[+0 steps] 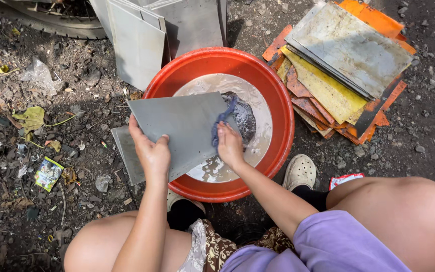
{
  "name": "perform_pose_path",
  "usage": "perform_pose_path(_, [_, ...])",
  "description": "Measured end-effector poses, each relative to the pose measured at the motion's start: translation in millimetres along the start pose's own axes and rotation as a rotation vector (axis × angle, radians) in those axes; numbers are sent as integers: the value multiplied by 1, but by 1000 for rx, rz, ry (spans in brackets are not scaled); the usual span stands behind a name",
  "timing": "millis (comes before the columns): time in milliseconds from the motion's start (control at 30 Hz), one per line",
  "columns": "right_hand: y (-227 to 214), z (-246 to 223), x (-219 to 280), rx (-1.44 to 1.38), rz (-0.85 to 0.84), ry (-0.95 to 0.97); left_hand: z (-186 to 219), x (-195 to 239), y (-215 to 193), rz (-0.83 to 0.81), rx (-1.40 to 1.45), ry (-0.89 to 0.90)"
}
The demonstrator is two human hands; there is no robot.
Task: The person sits on the ground and scrubs a rectangular metal sheet with a blue cloth, repeatedly dipping the cloth into a red basin of soapy water. The person flips the sheet to clean both sides and continues scrubbing until the end of the clip.
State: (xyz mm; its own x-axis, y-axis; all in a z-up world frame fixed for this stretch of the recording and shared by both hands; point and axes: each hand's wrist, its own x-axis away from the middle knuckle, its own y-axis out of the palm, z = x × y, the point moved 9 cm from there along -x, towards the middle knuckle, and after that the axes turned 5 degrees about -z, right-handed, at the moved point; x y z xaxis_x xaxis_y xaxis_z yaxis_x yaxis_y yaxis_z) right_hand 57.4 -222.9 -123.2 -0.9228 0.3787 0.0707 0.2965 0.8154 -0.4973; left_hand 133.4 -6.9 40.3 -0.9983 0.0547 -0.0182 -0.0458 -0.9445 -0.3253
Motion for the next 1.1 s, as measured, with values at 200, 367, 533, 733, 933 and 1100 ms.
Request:
perform_pose_path(200, [28,-142,52,-131,-79,-311,-10,29,-3,155,51,-77])
perform_pose_path(367, [-5,-78,53,-75,-85,-302,-11,52,4,136,148,-59])
perform_pose_path(533, [-45,13,-11,39,-19,26,10,52,14,108,97,56])
perform_pose_path(733, [-12,-81,48,-100,-73,-178,20,39,23,98,31,25])
perform_pose_path(933, [-17,-55,62,-208,-1,-333,21,31,19,23,-9,28])
perform_pose_path(1100, [-37,22,1,15,53,-31,33,18,18,2,-175,61])
